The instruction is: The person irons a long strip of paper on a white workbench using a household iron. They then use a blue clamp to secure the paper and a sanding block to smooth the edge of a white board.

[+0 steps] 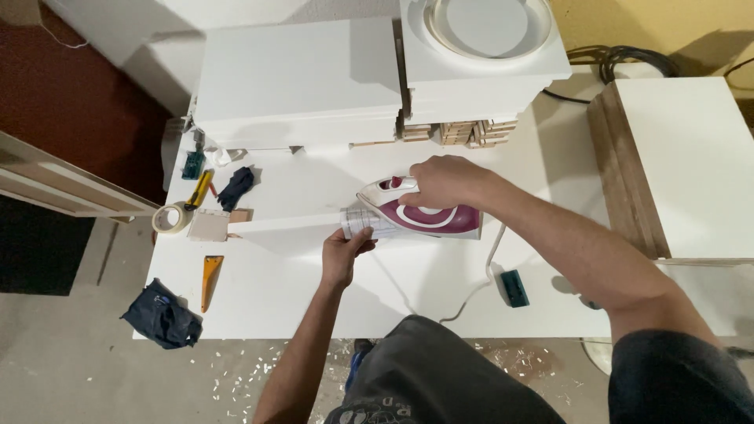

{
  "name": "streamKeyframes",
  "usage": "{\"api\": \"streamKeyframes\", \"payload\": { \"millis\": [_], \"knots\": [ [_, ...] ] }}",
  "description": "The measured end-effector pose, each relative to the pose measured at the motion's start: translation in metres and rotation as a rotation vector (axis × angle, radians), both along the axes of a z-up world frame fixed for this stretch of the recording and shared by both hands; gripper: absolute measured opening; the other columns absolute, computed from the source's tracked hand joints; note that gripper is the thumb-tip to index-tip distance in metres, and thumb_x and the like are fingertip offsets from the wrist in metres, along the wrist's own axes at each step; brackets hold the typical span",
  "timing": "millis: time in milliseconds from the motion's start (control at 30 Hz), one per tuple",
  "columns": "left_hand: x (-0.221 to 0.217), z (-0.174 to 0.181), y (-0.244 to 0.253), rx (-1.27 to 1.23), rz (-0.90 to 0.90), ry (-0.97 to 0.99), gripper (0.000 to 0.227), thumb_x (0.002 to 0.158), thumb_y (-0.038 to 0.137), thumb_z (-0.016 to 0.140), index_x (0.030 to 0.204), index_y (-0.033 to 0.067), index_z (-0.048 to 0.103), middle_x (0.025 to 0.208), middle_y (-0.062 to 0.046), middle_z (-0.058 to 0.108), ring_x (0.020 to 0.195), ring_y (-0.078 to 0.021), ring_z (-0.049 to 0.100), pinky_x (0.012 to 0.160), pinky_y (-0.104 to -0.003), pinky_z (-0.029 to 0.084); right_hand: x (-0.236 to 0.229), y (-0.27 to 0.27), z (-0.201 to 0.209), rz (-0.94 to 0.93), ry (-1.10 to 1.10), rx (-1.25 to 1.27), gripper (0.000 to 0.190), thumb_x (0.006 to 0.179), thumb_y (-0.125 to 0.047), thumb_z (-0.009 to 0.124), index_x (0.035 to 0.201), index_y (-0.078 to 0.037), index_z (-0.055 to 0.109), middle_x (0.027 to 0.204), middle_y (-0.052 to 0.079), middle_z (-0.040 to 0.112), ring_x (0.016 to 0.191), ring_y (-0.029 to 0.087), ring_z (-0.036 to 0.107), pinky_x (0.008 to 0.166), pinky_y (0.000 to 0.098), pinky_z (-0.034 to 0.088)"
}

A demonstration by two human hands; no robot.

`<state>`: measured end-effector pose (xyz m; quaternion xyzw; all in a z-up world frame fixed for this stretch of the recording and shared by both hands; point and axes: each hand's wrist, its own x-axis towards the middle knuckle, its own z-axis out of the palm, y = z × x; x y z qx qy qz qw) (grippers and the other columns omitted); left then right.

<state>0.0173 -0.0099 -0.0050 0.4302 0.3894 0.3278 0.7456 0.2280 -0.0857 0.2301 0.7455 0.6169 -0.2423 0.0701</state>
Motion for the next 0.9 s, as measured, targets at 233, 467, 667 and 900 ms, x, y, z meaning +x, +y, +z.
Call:
{"api": "streamKeyframes", "payload": {
  "millis": [233, 467, 667, 900],
  "knots": [
    [0.015, 0.005, -0.015, 0.0, -0.035, 0.027, 0.031, 0.083, 0.009, 0.088, 0.101, -0.0098, 0.07, 0.088, -0.023, 0.076, 0.076, -0.0284, 0.077, 0.077, -0.042, 0.068, 0.021, -0.014, -0.009, -0.014, -0.025, -0.007, 0.069, 0.095, -0.062, 0.049, 0.123, -0.001, 0.067, 0.108, 0.03, 0.072, 0.108, 0.051, 0.069, 0.092, 0.0607, 0.055],
    [0.031, 0.005, -0.03, -0.007, -0.047, 0.026, 0.029, 0.084, 0.009, 0.086, 0.102, -0.0086, 0.07, 0.089, -0.021, 0.076, 0.078, -0.028, 0.078, 0.078, -0.041, 0.068, 0.035, -0.034, 0.005, -0.015, -0.021, -0.017, 0.066, 0.096, -0.059, 0.051, 0.123, -0.001, 0.067, 0.108, 0.031, 0.071, 0.108, 0.051, 0.069, 0.092, 0.0604, 0.055],
    [0.035, 0.003, -0.036, -0.021, -0.013, 0.02, 0.03, 0.085, 0.01, 0.085, 0.103, -0.0073, 0.07, 0.091, -0.02, 0.077, 0.082, -0.0288, 0.078, 0.079, -0.042, 0.068, 0.058, -0.05, 0.002, -0.025, -0.065, -0.05, 0.067, 0.095, -0.06, 0.049, 0.125, -0.002, 0.066, 0.111, 0.031, 0.071, 0.11, 0.05, 0.069, 0.093, 0.059, 0.055],
    [0.034, 0.021, -0.044, -0.01, 0.042, 0.048, 0.026, 0.086, 0.011, 0.084, 0.099, -0.0051, 0.069, 0.089, -0.018, 0.076, 0.082, -0.0297, 0.078, 0.078, -0.042, 0.067, 0.083, -0.072, 0.003, -0.076, -0.08, -0.061, 0.069, 0.095, -0.061, 0.05, 0.127, -0.002, 0.065, 0.113, 0.03, 0.072, 0.111, 0.05, 0.069, 0.094, 0.0586, 0.054]
  ]
}}
